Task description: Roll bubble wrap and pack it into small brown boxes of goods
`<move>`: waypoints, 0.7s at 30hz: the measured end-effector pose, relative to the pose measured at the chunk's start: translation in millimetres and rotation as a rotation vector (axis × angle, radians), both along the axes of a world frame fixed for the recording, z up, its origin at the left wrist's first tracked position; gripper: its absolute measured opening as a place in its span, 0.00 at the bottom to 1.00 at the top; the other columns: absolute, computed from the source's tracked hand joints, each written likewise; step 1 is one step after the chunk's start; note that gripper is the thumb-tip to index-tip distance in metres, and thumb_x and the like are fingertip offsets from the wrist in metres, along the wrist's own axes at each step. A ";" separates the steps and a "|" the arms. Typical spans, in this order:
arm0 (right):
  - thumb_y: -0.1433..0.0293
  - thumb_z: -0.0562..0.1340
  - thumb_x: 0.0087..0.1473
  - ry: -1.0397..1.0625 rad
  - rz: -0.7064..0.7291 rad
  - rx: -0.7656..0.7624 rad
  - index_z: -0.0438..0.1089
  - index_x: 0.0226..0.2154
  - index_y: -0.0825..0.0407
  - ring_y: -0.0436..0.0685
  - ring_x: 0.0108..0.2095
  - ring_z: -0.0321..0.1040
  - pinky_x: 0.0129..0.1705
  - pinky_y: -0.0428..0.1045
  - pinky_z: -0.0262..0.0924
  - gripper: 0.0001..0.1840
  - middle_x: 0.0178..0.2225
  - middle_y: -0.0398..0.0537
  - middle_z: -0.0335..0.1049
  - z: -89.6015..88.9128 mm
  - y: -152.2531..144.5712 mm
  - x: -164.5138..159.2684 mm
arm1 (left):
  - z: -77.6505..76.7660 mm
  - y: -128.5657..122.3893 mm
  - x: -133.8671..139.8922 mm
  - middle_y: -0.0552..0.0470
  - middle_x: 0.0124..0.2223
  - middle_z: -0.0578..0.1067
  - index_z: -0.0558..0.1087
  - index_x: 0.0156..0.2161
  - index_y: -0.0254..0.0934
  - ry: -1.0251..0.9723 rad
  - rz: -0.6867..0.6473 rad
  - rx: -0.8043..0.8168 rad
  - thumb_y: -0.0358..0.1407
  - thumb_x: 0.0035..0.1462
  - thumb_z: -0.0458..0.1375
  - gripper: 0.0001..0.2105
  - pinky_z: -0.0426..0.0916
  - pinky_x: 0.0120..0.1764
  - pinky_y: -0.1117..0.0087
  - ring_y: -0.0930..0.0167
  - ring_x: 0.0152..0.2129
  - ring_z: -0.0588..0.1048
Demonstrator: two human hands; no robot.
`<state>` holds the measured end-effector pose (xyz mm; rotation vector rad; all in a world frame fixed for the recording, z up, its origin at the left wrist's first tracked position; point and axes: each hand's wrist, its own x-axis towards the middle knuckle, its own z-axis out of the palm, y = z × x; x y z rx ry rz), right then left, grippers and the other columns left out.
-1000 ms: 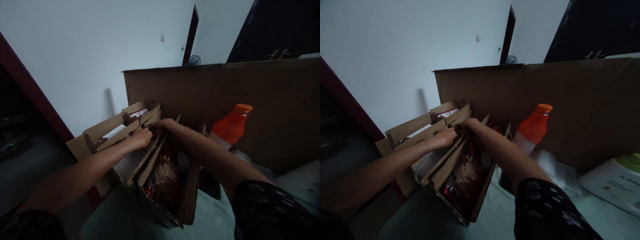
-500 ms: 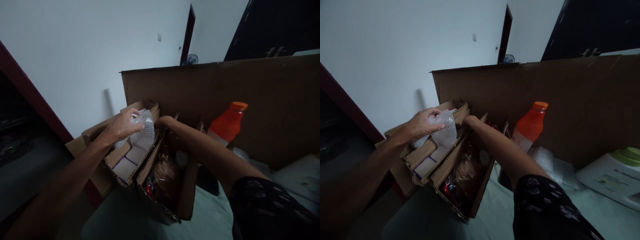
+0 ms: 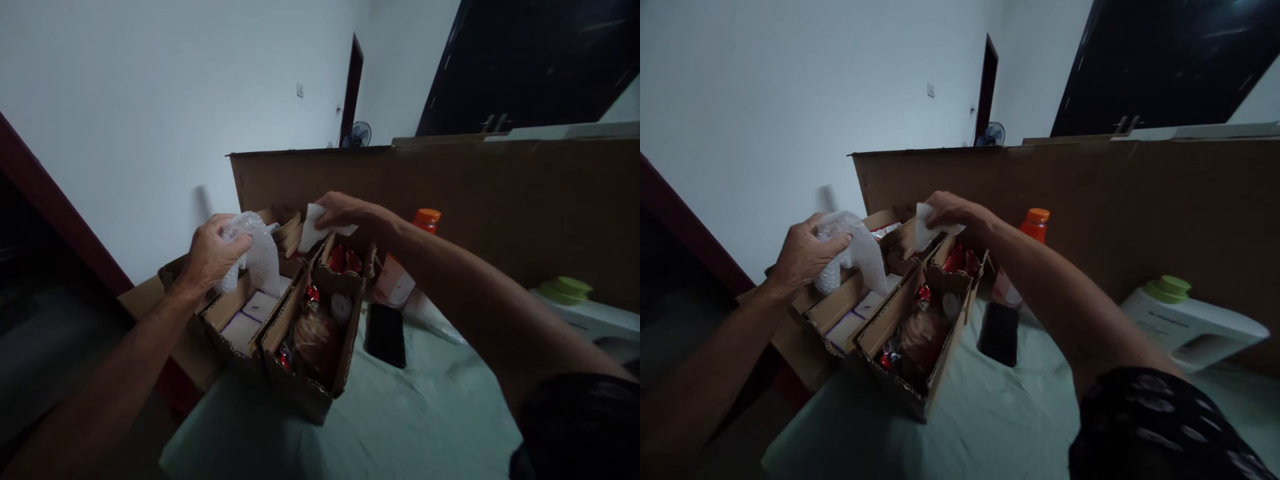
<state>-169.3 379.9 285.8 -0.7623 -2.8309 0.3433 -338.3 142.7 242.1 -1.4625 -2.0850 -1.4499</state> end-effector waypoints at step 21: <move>0.78 0.61 0.51 0.256 -0.460 -0.285 0.74 0.34 0.57 0.54 0.26 0.71 0.28 0.47 0.63 0.08 0.28 0.51 0.76 -73.8 18.9 278.5 | -5.9 45.8 118.1 0.51 0.35 0.80 0.77 0.36 0.40 0.445 -0.359 -0.784 0.37 0.48 0.55 0.12 0.64 0.33 0.69 0.65 0.32 0.76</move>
